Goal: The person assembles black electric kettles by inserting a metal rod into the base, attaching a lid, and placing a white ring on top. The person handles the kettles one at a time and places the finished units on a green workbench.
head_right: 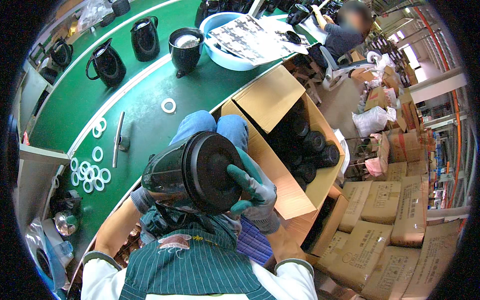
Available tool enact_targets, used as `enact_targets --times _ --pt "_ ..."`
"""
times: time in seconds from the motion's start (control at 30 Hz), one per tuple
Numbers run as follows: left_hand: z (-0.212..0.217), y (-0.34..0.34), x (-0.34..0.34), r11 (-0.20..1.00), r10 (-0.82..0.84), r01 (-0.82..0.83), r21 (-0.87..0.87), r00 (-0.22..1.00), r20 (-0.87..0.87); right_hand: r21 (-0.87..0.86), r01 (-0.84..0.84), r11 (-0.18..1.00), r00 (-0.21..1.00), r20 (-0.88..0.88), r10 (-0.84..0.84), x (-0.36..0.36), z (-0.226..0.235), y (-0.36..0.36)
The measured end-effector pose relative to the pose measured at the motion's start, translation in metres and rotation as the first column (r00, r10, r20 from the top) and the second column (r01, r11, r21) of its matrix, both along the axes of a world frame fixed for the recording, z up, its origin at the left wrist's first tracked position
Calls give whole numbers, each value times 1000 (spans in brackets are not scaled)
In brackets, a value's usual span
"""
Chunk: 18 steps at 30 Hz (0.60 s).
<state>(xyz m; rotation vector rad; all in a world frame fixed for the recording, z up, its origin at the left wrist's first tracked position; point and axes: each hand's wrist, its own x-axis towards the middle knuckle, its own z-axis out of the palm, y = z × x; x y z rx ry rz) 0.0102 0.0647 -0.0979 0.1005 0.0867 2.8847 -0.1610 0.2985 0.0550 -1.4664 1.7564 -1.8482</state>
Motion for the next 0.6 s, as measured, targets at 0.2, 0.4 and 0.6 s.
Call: enact_targets --times 0.2,0.4,0.6 --pt "6 -8 6 994 -13 0 113 994 110 80 2 997 1000 27 -4 5 10 -1" --pt "-20 -35 18 646 410 -349 -679 909 -78 205 -92 975 956 292 29 5 14 -4" --pt "50 -27 1 -253 574 -205 -946 755 -317 252 83 964 954 260 -150 4 -4 -19"
